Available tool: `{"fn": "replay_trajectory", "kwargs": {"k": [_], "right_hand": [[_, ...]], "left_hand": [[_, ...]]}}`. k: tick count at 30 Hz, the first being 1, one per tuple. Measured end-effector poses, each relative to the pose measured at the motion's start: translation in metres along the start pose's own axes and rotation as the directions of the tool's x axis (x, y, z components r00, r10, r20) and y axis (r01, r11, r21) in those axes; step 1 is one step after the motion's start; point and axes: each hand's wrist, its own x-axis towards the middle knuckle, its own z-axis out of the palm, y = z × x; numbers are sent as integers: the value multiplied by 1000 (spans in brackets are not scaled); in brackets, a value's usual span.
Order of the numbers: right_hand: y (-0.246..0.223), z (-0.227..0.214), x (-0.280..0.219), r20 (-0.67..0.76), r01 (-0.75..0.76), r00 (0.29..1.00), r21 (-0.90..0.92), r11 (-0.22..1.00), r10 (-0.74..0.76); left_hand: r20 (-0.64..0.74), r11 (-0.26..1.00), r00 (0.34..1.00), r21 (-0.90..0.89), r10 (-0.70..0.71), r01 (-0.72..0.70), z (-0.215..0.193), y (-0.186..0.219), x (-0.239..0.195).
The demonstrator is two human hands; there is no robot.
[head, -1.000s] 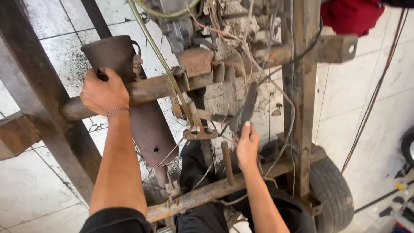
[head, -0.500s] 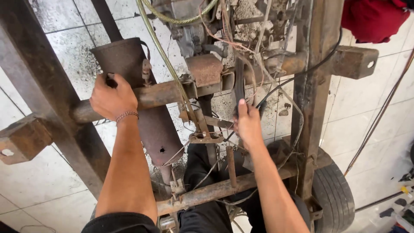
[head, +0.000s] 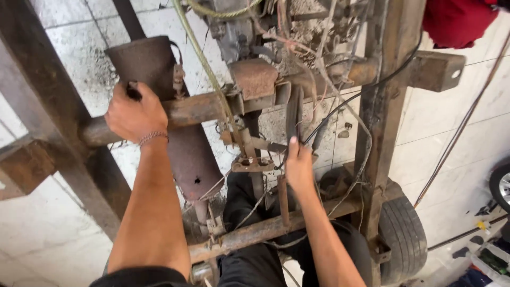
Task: The person uses a wire brush to scrub the rusty metal frame of a vehicle, focusing on the horizontal crossbar and vertical supports. They move the brush back and forth to remove rust and debris from the surface.
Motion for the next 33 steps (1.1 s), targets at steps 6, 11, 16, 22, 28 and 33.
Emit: {"fn": "replay_trajectory", "kwargs": {"k": [6, 11, 16, 22, 28, 33], "right_hand": [[-23, 2, -5, 79, -110, 991, 2, 994, 109], [15, -14, 1, 101, -40, 995, 162, 986, 24], [-18, -18, -11, 218, -56, 976, 355, 933, -24], [-13, -24, 1, 306, -252, 944, 427, 869, 124], [-36, -5, 11, 85, -155, 987, 276, 949, 137], [-55, 4, 24, 67, -121, 992, 257, 959, 107]], "left_hand": [[52, 997, 996, -18, -69, 70, 4, 1, 1], [-43, 998, 998, -53, 35, -37, 9, -6, -1], [18, 998, 998, 16, -57, 56, 6, -4, 1], [17, 999, 999, -9, -37, 37, 12, -2, 1], [62, 1000, 998, 11, -27, 26, 6, -7, -1], [15, 999, 1000, -42, -15, 16, 21, 8, 13]]}}
